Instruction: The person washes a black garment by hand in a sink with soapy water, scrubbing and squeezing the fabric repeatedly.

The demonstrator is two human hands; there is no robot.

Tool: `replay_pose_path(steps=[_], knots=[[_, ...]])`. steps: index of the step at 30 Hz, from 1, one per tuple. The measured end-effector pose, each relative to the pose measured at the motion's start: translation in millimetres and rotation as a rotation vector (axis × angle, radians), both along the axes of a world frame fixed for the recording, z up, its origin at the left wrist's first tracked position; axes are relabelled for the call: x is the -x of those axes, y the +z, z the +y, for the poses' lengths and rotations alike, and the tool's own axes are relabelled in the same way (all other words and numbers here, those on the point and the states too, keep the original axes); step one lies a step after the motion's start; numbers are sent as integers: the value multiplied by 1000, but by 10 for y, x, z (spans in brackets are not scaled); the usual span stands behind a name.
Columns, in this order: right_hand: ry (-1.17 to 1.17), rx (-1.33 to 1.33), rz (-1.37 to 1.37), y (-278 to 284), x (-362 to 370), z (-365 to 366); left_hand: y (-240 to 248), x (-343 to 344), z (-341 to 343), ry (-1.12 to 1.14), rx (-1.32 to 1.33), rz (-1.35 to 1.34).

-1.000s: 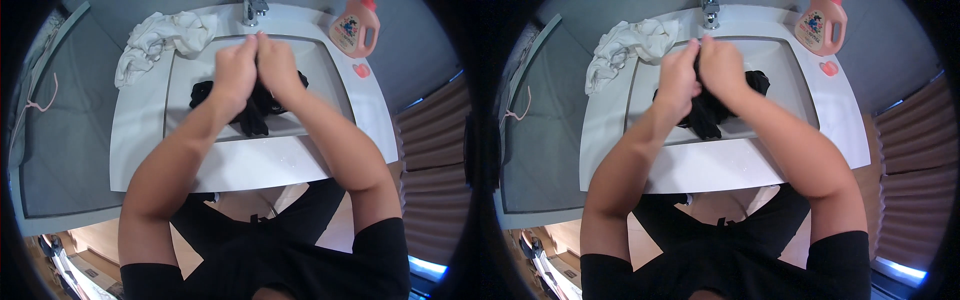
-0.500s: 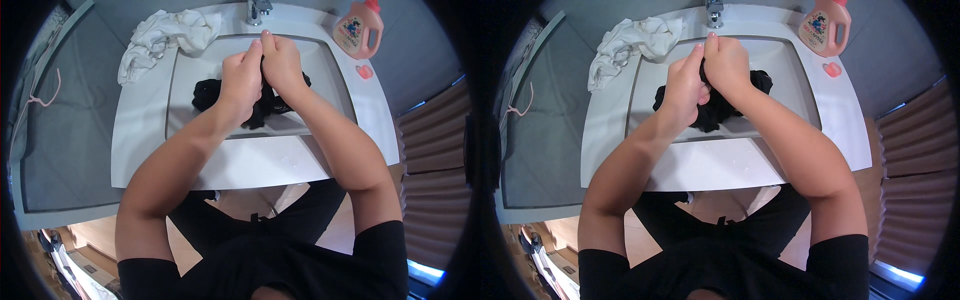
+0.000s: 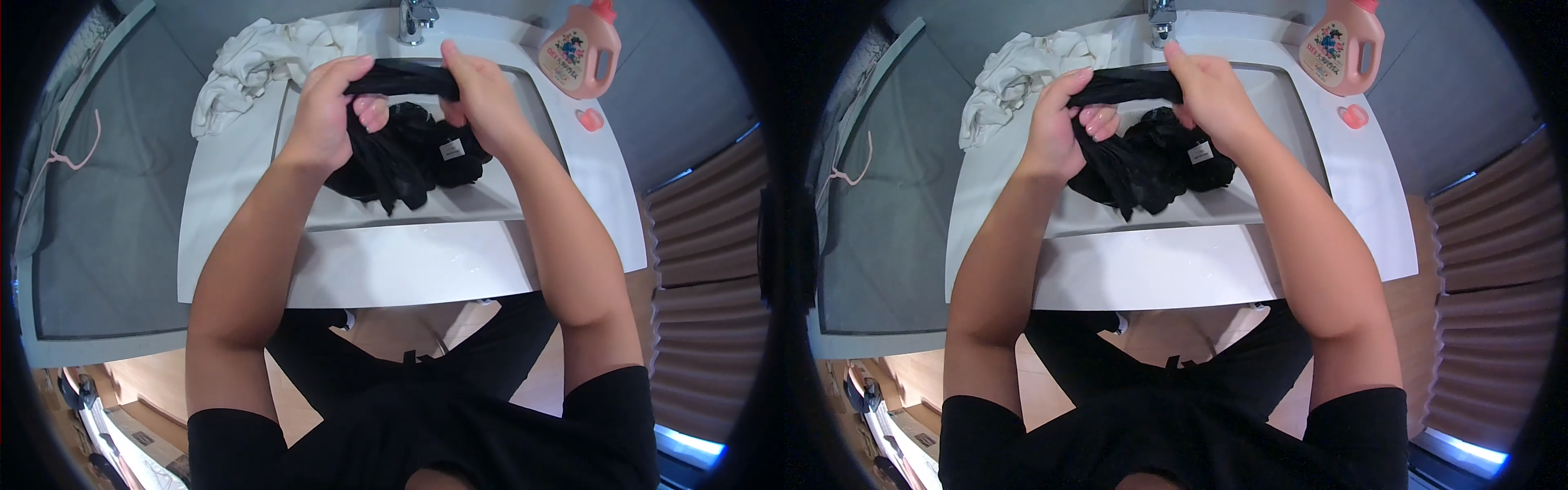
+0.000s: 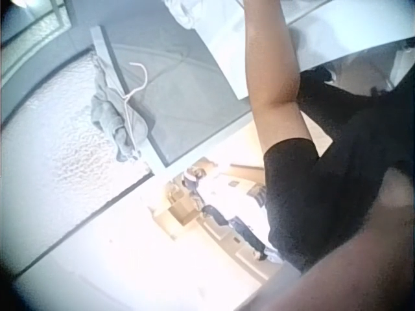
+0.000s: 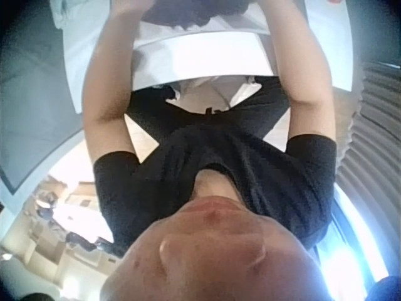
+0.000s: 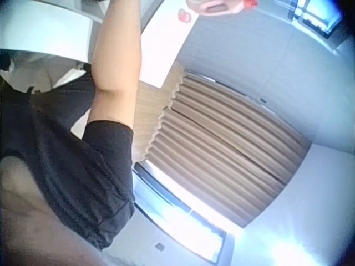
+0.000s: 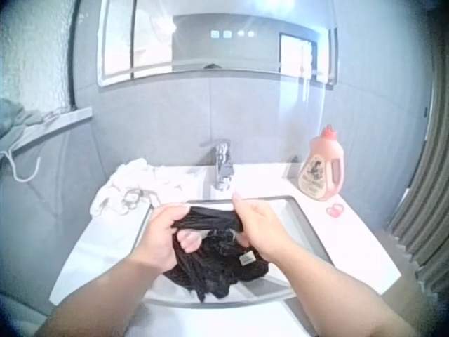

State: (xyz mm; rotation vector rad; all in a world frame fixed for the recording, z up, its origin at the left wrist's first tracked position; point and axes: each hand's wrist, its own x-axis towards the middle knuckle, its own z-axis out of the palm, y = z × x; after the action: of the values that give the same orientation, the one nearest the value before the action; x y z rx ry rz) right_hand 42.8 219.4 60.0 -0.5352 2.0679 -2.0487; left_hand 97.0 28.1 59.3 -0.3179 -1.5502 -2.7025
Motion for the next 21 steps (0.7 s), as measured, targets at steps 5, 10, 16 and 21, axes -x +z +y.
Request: replay_pose_path(steps=[5,10,16,21], knots=[[277,114,38,-11,74,156,-35,55,27,128,103,6],[251,117,32,-20,64,150,-199,93,19,19,375,81],[320,76,43,-43,96,172,-129,81,26,152,529,316],[328,-33,134,-56,32,93,-168,-16,225,163,908,410]])
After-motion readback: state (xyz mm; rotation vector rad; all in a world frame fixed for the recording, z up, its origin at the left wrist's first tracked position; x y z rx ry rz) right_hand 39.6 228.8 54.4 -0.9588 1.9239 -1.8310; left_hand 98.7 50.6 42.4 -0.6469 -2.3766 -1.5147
